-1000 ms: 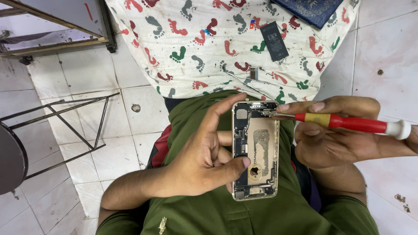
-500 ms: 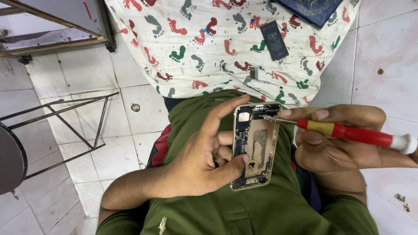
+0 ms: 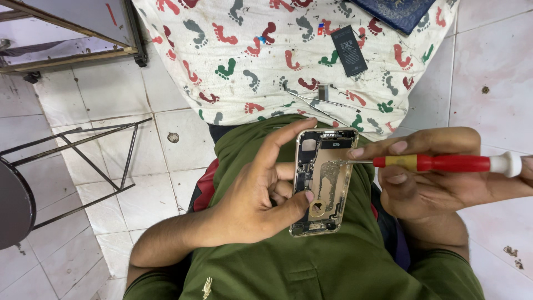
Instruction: The person disassembles a smartphone, removes the battery, and replaces it with a new one. They then reassemble the phone and connect a charging cable to test it.
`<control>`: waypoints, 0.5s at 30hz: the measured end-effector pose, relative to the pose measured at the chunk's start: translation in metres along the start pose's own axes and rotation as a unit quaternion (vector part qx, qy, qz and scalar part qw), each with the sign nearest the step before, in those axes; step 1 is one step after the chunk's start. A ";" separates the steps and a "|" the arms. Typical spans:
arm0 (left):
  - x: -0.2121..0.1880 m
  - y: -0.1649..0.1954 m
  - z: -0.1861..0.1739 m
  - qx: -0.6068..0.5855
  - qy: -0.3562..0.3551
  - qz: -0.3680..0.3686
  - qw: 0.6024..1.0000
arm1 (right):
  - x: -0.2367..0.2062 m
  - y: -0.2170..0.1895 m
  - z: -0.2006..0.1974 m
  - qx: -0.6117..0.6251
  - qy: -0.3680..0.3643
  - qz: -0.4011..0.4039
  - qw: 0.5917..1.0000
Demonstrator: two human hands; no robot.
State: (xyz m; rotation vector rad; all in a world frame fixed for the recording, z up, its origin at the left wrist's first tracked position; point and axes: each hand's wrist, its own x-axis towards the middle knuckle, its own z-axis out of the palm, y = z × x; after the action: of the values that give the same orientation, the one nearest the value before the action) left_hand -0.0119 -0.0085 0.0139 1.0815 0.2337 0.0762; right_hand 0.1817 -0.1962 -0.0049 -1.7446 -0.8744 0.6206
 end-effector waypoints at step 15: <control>0.006 -0.006 -0.010 -0.054 0.041 -0.002 0.998 | 0.002 -0.022 -0.001 -0.003 -0.032 -0.141 0.990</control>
State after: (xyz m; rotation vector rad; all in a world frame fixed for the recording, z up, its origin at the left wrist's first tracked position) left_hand -0.0087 -0.0018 0.0030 0.9704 0.3033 0.1287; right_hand 0.1784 -0.1910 0.0165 -1.5755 -1.1446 0.4891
